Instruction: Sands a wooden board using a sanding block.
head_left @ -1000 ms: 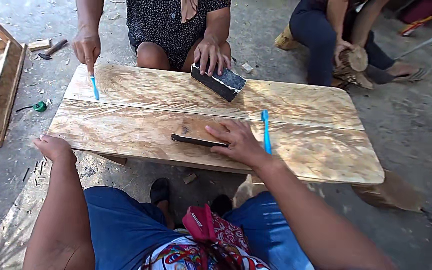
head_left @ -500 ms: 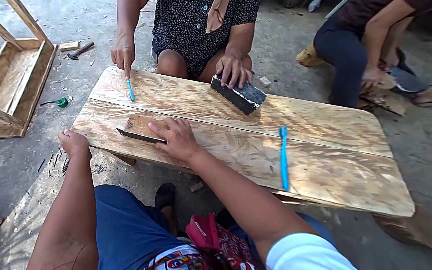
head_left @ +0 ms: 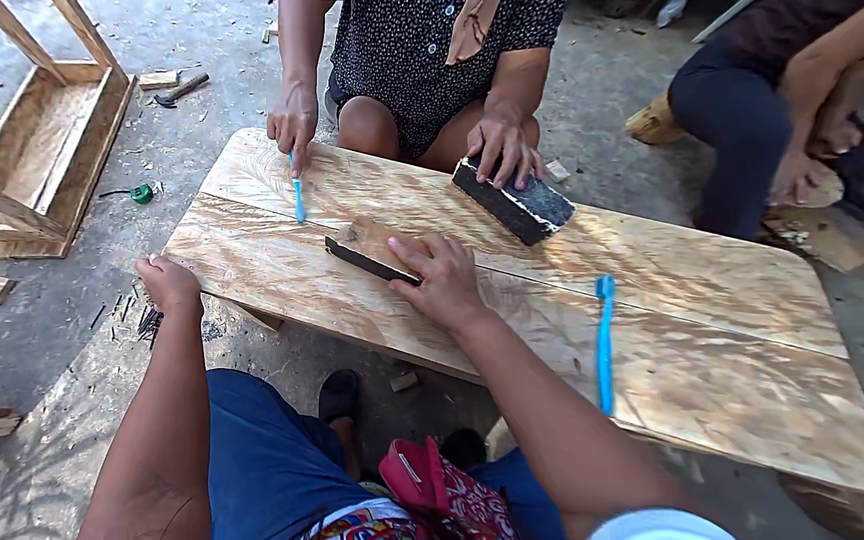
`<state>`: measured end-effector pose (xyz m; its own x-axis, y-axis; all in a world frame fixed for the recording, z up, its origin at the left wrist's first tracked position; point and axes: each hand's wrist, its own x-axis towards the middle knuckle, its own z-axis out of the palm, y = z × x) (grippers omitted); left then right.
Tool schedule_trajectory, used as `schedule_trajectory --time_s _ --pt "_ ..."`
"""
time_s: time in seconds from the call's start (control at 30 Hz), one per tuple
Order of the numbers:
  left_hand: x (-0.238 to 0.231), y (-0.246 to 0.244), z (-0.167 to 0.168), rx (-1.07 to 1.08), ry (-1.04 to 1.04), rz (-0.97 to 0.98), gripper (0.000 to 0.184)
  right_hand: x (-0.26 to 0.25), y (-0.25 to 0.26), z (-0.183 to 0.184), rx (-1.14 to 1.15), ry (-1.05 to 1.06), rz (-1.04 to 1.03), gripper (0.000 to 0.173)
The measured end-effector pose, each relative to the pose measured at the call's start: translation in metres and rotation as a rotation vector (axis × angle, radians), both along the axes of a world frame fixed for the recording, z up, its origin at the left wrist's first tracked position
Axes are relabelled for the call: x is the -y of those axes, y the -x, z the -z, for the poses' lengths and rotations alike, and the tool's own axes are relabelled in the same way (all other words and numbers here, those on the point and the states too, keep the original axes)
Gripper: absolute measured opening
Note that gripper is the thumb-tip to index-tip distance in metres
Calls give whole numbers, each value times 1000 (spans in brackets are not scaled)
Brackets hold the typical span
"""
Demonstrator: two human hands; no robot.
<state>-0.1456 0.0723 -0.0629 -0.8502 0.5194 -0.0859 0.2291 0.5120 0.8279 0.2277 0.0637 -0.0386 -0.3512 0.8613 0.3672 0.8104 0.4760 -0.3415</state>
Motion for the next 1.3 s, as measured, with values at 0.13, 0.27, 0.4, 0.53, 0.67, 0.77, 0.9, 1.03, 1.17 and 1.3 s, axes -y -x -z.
schedule_trajectory --time_s 0.13,0.27,0.4,0.53,0.67,0.77,0.9,1.03,1.17,1.3 --pt "0 0 -1 3 38 -2 49 -14 23 -4 38 25 -78 56" --pt "-1 3 2 12 21 9 49 11 -31 1 48 44 -79 55" --pt "0 -2 2 42 -41 -15 49 32 -72 6 -1 3 -29 52" --pt "0 -1 2 28 -19 -13 50 17 -25 3 -15 -13 -67 52" --pt "-1 -1 0 24 46 -28 51 -7 54 0 -15 -9 -159 55" --pt "0 0 -2 30 90 -23 52 -12 57 -3 15 36 -234 56" --pt "-1 2 5 63 -43 -19 51 5 -13 0 37 60 -215 55" --pt "-4 -6 10 149 -293 -61 49 20 -54 7 2 -1 -162 53" --pt "-6 -10 15 235 -448 -112 50 12 12 3 -13 -17 -198 49" --pt "-6 -10 19 283 -522 -139 54 -3 133 -11 11 61 -272 53"
